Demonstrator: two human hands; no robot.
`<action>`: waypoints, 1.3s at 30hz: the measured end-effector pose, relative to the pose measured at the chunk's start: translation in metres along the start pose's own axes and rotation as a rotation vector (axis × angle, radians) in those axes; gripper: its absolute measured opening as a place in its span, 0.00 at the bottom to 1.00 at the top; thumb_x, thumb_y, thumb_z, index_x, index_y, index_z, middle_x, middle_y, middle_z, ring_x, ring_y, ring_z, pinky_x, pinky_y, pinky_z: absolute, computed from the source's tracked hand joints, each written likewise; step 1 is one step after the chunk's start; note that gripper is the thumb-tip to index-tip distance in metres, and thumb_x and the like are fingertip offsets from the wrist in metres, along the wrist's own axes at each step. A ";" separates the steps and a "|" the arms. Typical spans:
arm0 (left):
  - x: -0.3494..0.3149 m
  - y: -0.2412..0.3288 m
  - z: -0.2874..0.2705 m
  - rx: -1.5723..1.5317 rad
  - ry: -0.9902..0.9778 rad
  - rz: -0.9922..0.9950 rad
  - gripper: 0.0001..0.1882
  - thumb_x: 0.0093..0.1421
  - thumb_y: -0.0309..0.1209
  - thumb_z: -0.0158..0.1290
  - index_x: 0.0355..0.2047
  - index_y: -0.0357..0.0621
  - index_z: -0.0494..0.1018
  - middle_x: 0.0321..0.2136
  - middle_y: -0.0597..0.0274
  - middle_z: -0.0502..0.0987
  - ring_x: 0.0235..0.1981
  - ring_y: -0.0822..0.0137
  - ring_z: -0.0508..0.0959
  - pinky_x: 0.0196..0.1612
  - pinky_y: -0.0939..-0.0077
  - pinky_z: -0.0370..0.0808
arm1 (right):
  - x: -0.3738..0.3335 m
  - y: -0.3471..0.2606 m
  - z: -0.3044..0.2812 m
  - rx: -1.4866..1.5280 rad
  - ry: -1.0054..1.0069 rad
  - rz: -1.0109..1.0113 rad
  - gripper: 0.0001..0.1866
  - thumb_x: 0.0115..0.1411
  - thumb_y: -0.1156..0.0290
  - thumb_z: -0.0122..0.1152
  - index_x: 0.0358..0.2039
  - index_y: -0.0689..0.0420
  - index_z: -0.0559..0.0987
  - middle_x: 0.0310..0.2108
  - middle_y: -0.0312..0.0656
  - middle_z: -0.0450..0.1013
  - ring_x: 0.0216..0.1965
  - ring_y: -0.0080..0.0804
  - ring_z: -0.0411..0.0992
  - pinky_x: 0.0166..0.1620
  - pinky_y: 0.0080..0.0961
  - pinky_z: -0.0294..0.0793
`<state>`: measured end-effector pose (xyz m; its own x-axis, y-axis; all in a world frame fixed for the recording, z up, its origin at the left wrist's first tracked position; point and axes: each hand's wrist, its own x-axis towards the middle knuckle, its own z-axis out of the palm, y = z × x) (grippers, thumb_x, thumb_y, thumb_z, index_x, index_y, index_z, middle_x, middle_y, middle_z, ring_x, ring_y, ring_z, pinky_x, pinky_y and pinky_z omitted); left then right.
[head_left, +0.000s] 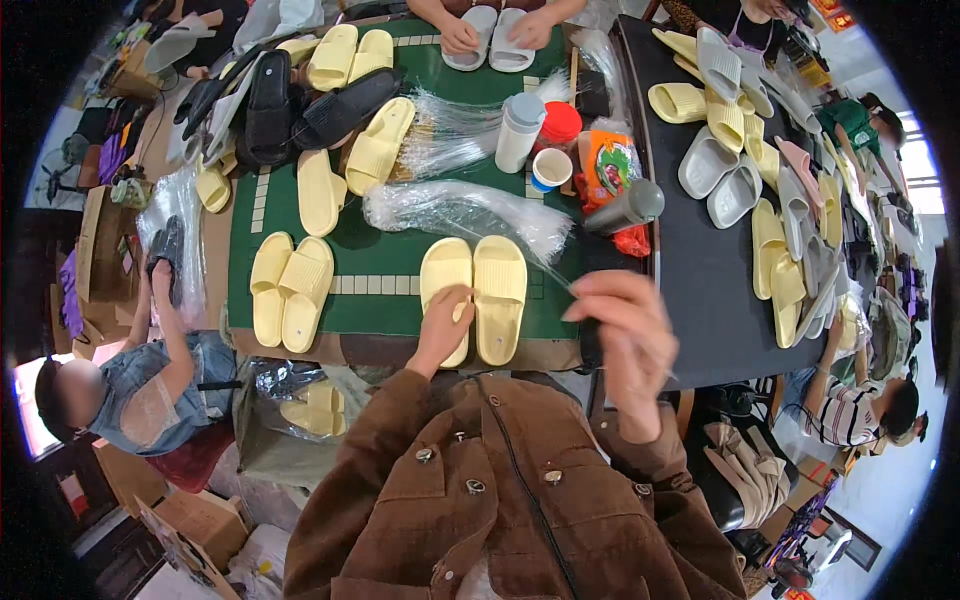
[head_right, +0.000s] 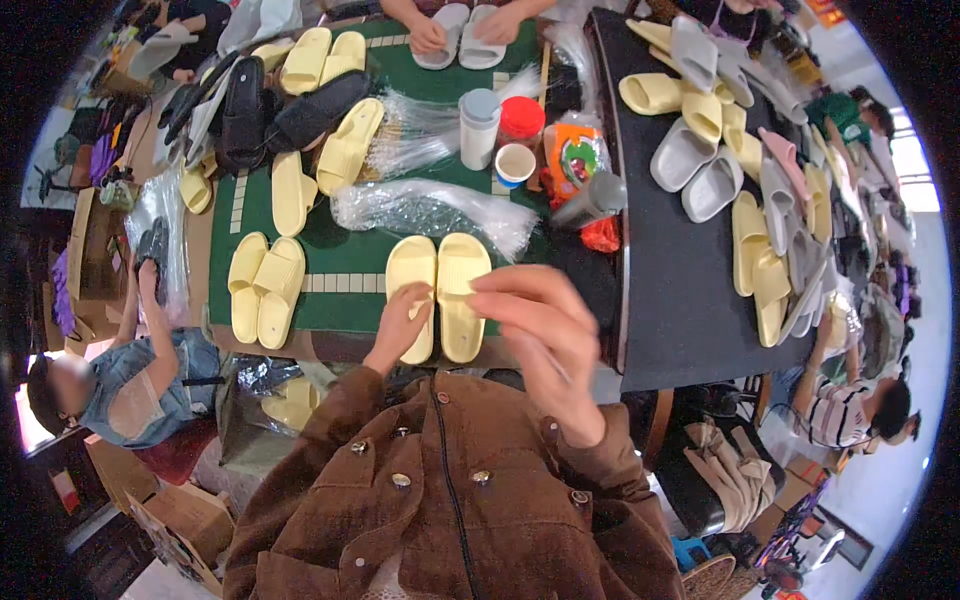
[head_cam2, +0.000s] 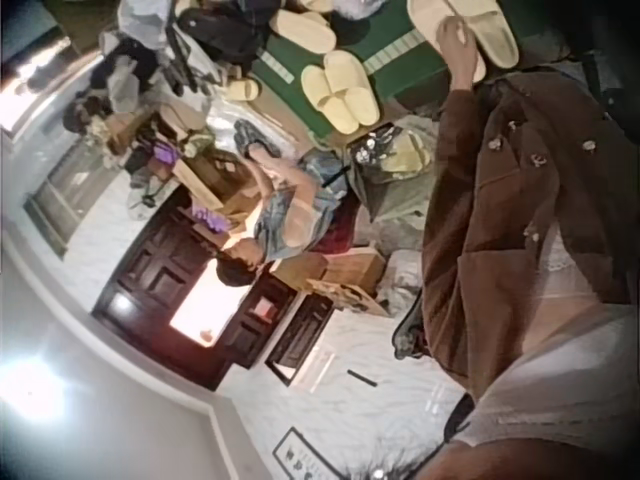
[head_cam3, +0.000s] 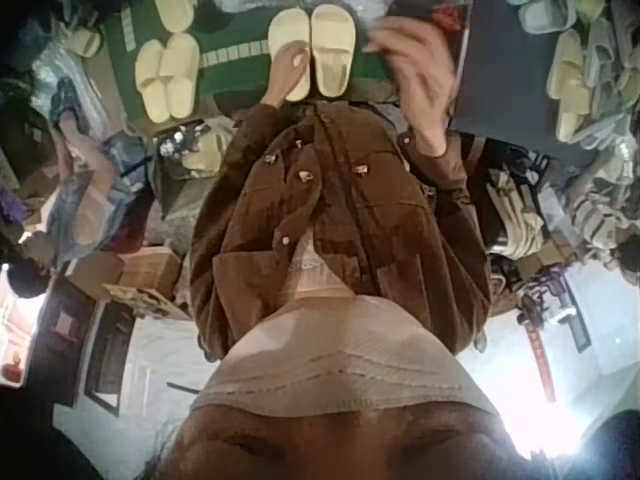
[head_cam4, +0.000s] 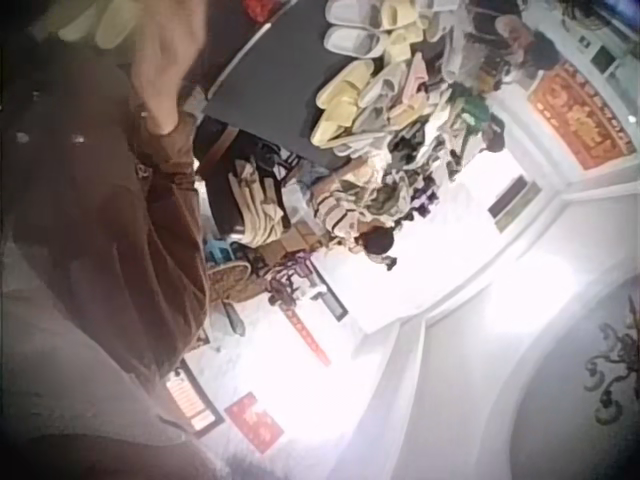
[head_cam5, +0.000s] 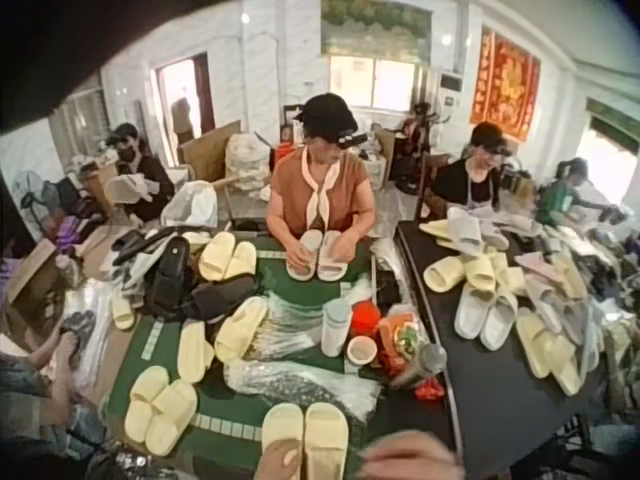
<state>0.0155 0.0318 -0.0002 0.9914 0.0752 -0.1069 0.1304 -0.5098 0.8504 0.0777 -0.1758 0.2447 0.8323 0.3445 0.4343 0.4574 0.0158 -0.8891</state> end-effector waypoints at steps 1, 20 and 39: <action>-0.003 0.018 -0.012 -0.125 -0.172 -0.161 0.14 0.58 0.32 0.50 0.44 0.42 0.74 0.37 0.61 0.77 0.32 0.68 0.74 0.38 0.78 0.69 | -0.010 0.014 0.006 -0.036 -0.060 0.141 0.11 0.58 0.79 0.49 0.40 0.61 0.78 0.40 0.47 0.71 0.42 0.38 0.71 0.43 0.28 0.70; -0.020 -0.020 -0.041 -1.213 0.398 -0.696 0.14 0.65 0.27 0.42 0.49 0.35 0.68 0.30 0.66 0.72 0.25 0.76 0.67 0.28 0.83 0.68 | -0.136 0.124 0.008 0.460 -0.223 0.974 0.16 0.66 0.70 0.43 0.50 0.63 0.71 0.29 0.36 0.72 0.36 0.24 0.72 0.38 0.19 0.72; -0.036 -0.051 0.021 0.121 0.209 -0.106 0.06 0.55 0.21 0.47 0.32 0.33 0.71 0.26 0.46 0.75 0.27 0.50 0.74 0.31 0.63 0.70 | -0.158 0.230 0.071 -0.241 -0.284 0.797 0.13 0.58 0.72 0.51 0.42 0.63 0.71 0.36 0.47 0.71 0.34 0.36 0.71 0.36 0.29 0.70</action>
<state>-0.0263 0.0371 -0.0509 0.9503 0.3029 -0.0722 0.2459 -0.5878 0.7708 0.0290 -0.1596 -0.0393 0.8376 0.3895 -0.3831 -0.1461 -0.5160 -0.8441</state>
